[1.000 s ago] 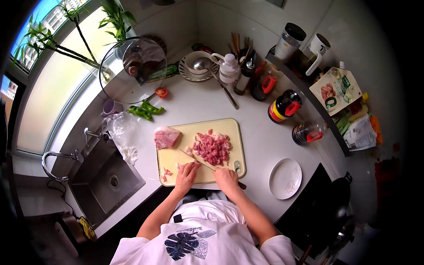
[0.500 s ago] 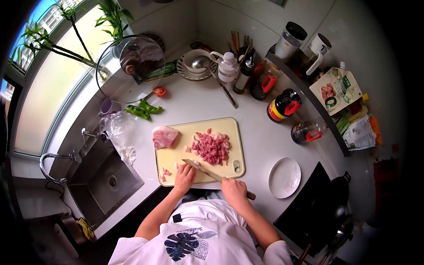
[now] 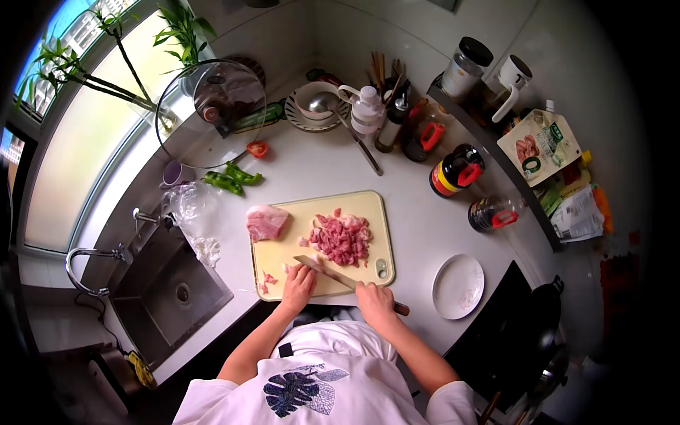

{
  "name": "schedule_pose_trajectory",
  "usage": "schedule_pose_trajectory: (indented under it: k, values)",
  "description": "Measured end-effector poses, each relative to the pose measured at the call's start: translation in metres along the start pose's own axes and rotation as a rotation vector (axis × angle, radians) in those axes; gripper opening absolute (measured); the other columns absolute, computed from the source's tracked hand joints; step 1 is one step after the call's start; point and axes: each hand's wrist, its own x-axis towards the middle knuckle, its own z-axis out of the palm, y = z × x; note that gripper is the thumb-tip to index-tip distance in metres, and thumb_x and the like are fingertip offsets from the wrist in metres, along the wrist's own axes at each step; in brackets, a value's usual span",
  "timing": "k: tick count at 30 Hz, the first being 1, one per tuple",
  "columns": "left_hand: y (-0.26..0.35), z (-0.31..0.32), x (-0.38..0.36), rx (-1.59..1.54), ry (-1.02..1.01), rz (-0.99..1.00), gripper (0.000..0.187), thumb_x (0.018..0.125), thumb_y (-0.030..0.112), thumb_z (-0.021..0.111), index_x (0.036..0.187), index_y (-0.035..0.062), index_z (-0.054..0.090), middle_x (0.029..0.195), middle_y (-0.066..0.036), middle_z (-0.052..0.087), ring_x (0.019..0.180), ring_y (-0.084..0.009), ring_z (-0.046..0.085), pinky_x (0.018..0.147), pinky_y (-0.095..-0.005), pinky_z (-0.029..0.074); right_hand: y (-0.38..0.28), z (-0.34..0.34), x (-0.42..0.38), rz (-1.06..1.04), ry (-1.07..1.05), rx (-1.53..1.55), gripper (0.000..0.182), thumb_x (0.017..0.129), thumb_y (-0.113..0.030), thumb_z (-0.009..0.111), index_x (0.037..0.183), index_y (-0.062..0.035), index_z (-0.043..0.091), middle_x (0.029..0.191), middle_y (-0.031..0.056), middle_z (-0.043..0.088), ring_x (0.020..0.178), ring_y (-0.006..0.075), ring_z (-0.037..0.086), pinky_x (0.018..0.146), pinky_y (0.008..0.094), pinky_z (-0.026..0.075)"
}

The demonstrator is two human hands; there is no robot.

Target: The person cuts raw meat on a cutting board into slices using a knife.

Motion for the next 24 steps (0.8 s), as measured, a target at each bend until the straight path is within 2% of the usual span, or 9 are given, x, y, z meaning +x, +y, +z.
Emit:
schedule_pose_trajectory:
  k: [3, 6, 7, 9, 12, 15, 18, 20, 24]
  values:
    - [0.003, -0.003, 0.003, -0.003, 0.038, 0.003, 0.031, 0.077, 0.004, 0.067, 0.107, -0.0009, 0.063, 0.113, -0.015, 0.061, 0.11, -0.0345, 0.056, 0.094, -0.0424, 0.048, -0.027, 0.017, 0.035, -0.032, 0.019, 0.028, 0.017, 0.093, -0.019, 0.057, 0.087, -0.0047, 0.064, 0.077, 0.0191, 0.069, 0.074, 0.0362, 0.071, 0.067, 0.048, 0.055]
    - [0.001, 0.0, 0.0, 0.008, 0.04, -0.017, 0.034, 0.077, 0.004, 0.067, 0.11, 0.0003, 0.063, 0.115, -0.015, 0.06, 0.111, -0.0338, 0.056, 0.095, -0.0427, 0.048, -0.038, 0.027, 0.051, -0.093, 0.1, 0.019, 0.015, 0.092, -0.018, 0.058, 0.087, -0.005, 0.064, 0.074, 0.0179, 0.069, 0.073, 0.0356, 0.071, 0.067, 0.0484, 0.055]
    - [0.001, 0.0, 0.0, 0.008, 0.042, -0.016, 0.034, 0.077, 0.004, 0.067, 0.11, 0.0003, 0.063, 0.115, -0.015, 0.06, 0.111, -0.0338, 0.056, 0.095, -0.0427, 0.048, -0.032, 0.03, 0.05, -0.085, 0.137, 0.056, 0.017, 0.092, -0.02, 0.059, 0.086, -0.0051, 0.065, 0.073, 0.0179, 0.068, 0.073, 0.0362, 0.07, 0.067, 0.0487, 0.055]
    - [0.001, -0.001, 0.0, 0.008, 0.041, -0.036, 0.043, 0.078, 0.006, 0.067, 0.121, 0.002, 0.062, 0.122, -0.012, 0.059, 0.113, -0.0303, 0.055, 0.097, -0.041, 0.047, -0.016, 0.027, 0.046, -0.083, 0.174, 0.086, 0.019, 0.092, -0.021, 0.059, 0.085, -0.0052, 0.066, 0.072, 0.0179, 0.068, 0.073, 0.0367, 0.07, 0.067, 0.049, 0.055]
    - [0.003, -0.004, 0.0, -0.015, 0.052, -0.037, 0.048, 0.078, 0.005, 0.066, 0.126, 0.0035, 0.061, 0.123, -0.011, 0.058, 0.113, -0.0302, 0.055, 0.098, -0.0406, 0.047, 0.013, -0.001, 0.019, -0.03, 0.087, 0.144, 0.023, 0.093, -0.026, 0.061, 0.085, -0.0052, 0.068, 0.073, 0.0188, 0.068, 0.073, 0.0393, 0.068, 0.067, 0.0497, 0.054]
    - [0.002, -0.004, -0.001, -0.02, 0.019, -0.029, 0.048, 0.079, 0.004, 0.066, 0.126, 0.0041, 0.06, 0.123, -0.011, 0.057, 0.113, -0.0298, 0.055, 0.098, -0.0405, 0.047, 0.024, -0.02, 0.005, 0.088, 0.077, 0.165, 0.029, 0.094, -0.031, 0.062, 0.083, -0.0054, 0.069, 0.074, 0.0191, 0.068, 0.072, 0.0408, 0.068, 0.066, 0.0507, 0.054]
    - [0.002, -0.002, -0.002, -0.051, 0.017, -0.052, 0.047, 0.079, 0.004, 0.066, 0.126, 0.004, 0.06, 0.123, -0.011, 0.057, 0.112, -0.0298, 0.055, 0.097, -0.0406, 0.047, 0.023, -0.022, -0.003, 0.074, 0.151, 0.228, 0.026, 0.093, -0.03, 0.062, 0.087, -0.0062, 0.07, 0.075, 0.0195, 0.068, 0.072, 0.041, 0.067, 0.065, 0.0506, 0.053]
    - [0.002, -0.001, -0.001, -0.059, 0.031, -0.046, 0.046, 0.079, 0.004, 0.066, 0.124, 0.0034, 0.06, 0.122, -0.011, 0.058, 0.112, -0.0301, 0.055, 0.097, -0.0406, 0.048, 0.011, -0.018, -0.004, -0.023, 0.242, 0.28, 0.025, 0.093, -0.031, 0.063, 0.089, -0.0072, 0.069, 0.076, 0.018, 0.068, 0.07, 0.0397, 0.068, 0.064, 0.0499, 0.054]
    - [0.001, -0.001, -0.002, -0.036, 0.048, -0.044, 0.04, 0.079, 0.005, 0.067, 0.119, 0.0007, 0.061, 0.118, -0.013, 0.059, 0.111, -0.0314, 0.056, 0.096, -0.0408, 0.048, -0.005, -0.032, -0.013, -0.028, 0.182, 0.147, 0.021, 0.092, -0.029, 0.063, 0.09, -0.0083, 0.068, 0.075, 0.0163, 0.068, 0.069, 0.0381, 0.068, 0.064, 0.0488, 0.054]
